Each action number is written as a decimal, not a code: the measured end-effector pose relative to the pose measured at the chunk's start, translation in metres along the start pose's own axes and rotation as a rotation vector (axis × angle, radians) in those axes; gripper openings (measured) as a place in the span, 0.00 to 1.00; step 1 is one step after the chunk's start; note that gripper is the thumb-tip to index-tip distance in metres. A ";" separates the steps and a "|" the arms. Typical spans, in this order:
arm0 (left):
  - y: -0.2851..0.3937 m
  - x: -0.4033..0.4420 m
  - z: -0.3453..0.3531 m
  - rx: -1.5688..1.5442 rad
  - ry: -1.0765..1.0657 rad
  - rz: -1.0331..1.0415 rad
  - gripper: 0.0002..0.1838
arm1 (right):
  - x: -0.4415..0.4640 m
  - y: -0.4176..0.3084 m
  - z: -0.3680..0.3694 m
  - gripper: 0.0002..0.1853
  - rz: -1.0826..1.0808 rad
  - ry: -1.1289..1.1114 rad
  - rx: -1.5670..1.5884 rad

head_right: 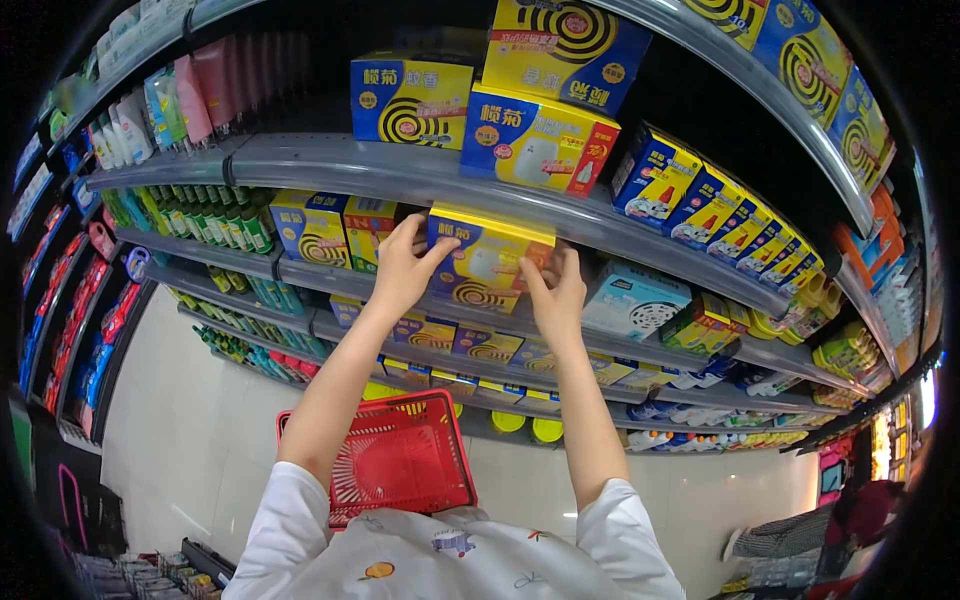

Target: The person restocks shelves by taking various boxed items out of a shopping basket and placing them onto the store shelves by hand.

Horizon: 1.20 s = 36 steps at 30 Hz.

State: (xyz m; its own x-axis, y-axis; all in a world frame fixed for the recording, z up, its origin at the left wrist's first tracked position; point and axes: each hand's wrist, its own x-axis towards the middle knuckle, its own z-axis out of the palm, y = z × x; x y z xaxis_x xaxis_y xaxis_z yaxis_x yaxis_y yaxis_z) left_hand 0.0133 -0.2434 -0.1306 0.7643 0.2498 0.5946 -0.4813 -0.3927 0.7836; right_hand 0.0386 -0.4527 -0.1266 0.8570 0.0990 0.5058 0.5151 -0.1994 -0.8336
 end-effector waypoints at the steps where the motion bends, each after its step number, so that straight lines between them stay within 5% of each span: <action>1: -0.006 0.003 0.002 0.055 0.019 0.043 0.20 | 0.002 0.000 0.001 0.23 -0.001 0.004 -0.005; 8: -0.019 0.022 0.023 0.280 0.146 0.099 0.16 | 0.029 0.024 0.011 0.20 0.014 0.074 -0.275; 10: -0.021 0.010 0.020 0.287 0.087 0.035 0.22 | 0.020 0.028 0.014 0.20 0.003 0.092 -0.325; 12: -0.026 -0.033 0.021 0.340 0.170 0.116 0.26 | -0.018 0.038 0.014 0.19 -0.093 0.143 -0.264; 15: -0.052 -0.147 -0.007 0.395 -0.001 0.159 0.30 | -0.108 0.064 0.001 0.20 -0.116 0.137 -0.318; 18: -0.088 -0.322 -0.048 0.423 -0.278 -0.245 0.22 | -0.261 0.132 -0.018 0.14 0.312 -0.210 -0.313; 19: -0.082 -0.376 -0.069 0.411 -0.342 -0.453 0.19 | -0.307 0.130 -0.032 0.14 0.389 -0.434 -0.459; 20: -0.082 -0.427 -0.090 0.374 -0.344 -0.568 0.16 | -0.369 0.156 -0.044 0.10 0.339 -0.428 -0.436; 22: -0.043 -0.478 -0.123 0.305 -0.238 -1.057 0.13 | -0.448 0.180 -0.066 0.09 0.904 -0.528 0.123; 24: -0.027 -0.508 -0.142 0.214 0.073 -1.229 0.13 | -0.419 0.137 -0.050 0.06 0.925 -0.448 -0.292; 25: -0.035 -0.513 -0.147 0.169 0.243 -1.273 0.12 | -0.407 0.141 -0.038 0.05 0.762 -0.378 -0.296; 28: -0.088 -0.520 -0.137 0.296 0.149 -1.085 0.13 | -0.338 0.146 0.015 0.06 0.553 -0.485 -0.246; 29: -0.099 -0.497 -0.124 0.379 -0.037 -1.169 0.13 | -0.305 0.130 0.043 0.07 0.484 -0.456 -0.205; 32: -0.111 -0.411 -0.086 0.234 -0.558 -0.742 0.18 | -0.229 0.093 0.116 0.10 0.245 -0.564 -0.063; 36: -0.099 -0.326 -0.049 0.302 -0.861 -0.339 0.18 | -0.200 0.025 0.178 0.11 0.062 -0.589 0.090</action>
State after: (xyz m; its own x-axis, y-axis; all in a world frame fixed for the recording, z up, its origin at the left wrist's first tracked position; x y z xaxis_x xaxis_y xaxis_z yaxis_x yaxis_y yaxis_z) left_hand -0.2095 -0.2432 -0.3931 0.9520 -0.2943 -0.0839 -0.1389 -0.6598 0.7385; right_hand -0.1168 -0.3040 -0.2877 0.7379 0.6189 0.2692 0.4414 -0.1408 -0.8862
